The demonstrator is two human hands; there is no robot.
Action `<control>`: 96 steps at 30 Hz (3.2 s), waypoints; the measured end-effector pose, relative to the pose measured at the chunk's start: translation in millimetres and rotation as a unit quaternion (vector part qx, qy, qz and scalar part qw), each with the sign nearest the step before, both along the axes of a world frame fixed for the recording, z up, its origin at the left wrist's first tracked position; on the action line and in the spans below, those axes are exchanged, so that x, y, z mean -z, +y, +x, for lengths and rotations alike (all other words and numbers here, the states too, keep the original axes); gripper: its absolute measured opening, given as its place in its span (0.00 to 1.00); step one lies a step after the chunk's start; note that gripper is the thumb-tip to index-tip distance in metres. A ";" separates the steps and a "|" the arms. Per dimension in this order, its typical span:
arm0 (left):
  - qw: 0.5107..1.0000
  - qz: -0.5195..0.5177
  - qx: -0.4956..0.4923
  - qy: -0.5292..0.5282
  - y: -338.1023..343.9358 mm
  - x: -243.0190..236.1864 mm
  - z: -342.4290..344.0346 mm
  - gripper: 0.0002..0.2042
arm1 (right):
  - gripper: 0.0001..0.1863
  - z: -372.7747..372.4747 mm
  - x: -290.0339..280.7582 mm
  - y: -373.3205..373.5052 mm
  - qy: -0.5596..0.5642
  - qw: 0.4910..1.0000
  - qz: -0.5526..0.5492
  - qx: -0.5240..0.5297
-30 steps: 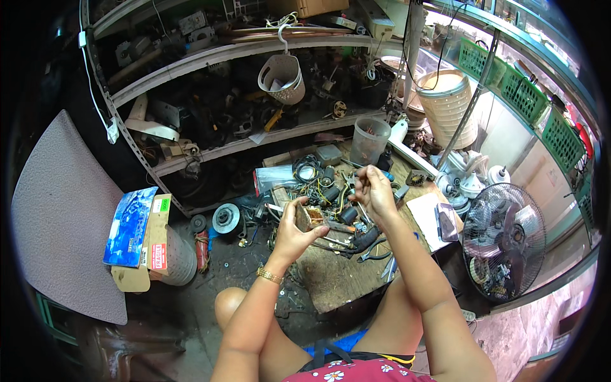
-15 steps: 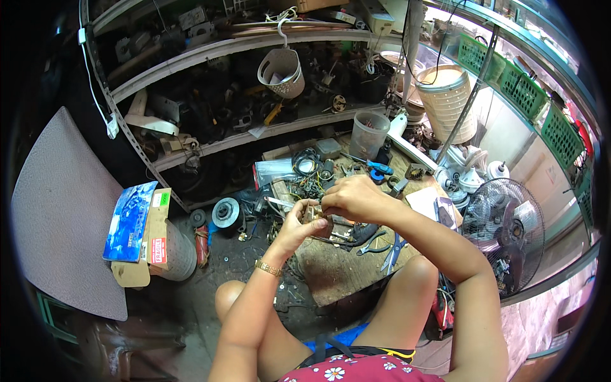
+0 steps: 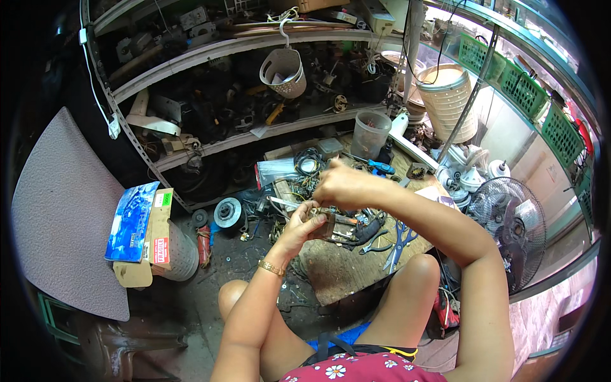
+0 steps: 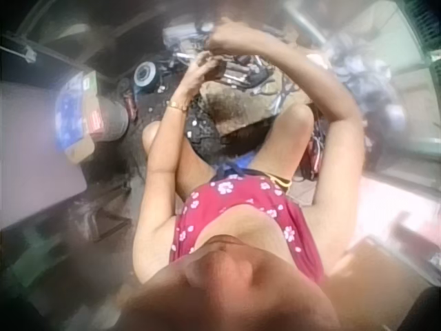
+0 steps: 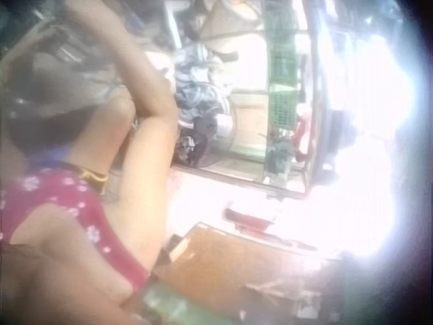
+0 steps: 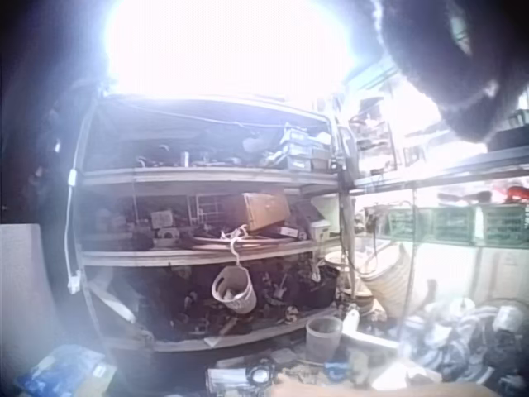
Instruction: The person works on an electrical component by hand, using a small wire and pliers to manipulate parts of the assembly on a cluttered workbench.
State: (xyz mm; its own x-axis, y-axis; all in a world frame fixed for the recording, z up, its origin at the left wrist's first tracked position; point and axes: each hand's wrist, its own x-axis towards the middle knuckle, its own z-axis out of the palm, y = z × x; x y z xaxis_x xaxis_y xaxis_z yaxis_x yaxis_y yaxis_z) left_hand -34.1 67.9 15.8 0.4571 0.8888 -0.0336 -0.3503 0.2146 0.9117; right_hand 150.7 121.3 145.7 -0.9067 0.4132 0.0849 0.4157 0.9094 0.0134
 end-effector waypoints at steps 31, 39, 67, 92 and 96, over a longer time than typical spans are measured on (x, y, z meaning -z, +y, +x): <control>0.924 -0.229 -0.023 -0.306 7.7 1.6 -8.8 0.35 | 0.10 9.8 108.4 -65.1 0.324 0.936 -0.059 0.123; 0.888 -0.262 -0.038 -0.376 22.3 1.8 -33.4 0.39 | 0.13 13.7 135.0 -95.4 0.400 0.891 -0.182 0.112; 0.911 -0.190 -0.129 -0.342 37.3 -7.1 -66.1 0.35 | 0.16 63.2 167.9 -133.8 -0.026 0.998 -0.047 -0.037; 0.975 0.144 -0.134 -0.101 -3.2 -5.6 -29.2 0.41 | 0.07 -59.4 165.1 -53.3 0.578 0.706 -0.353 0.206; 0.972 0.132 -0.128 -0.147 -6.1 -11.9 -20.9 0.40 | 0.08 -47.6 178.3 -60.4 0.523 0.686 -0.463 0.205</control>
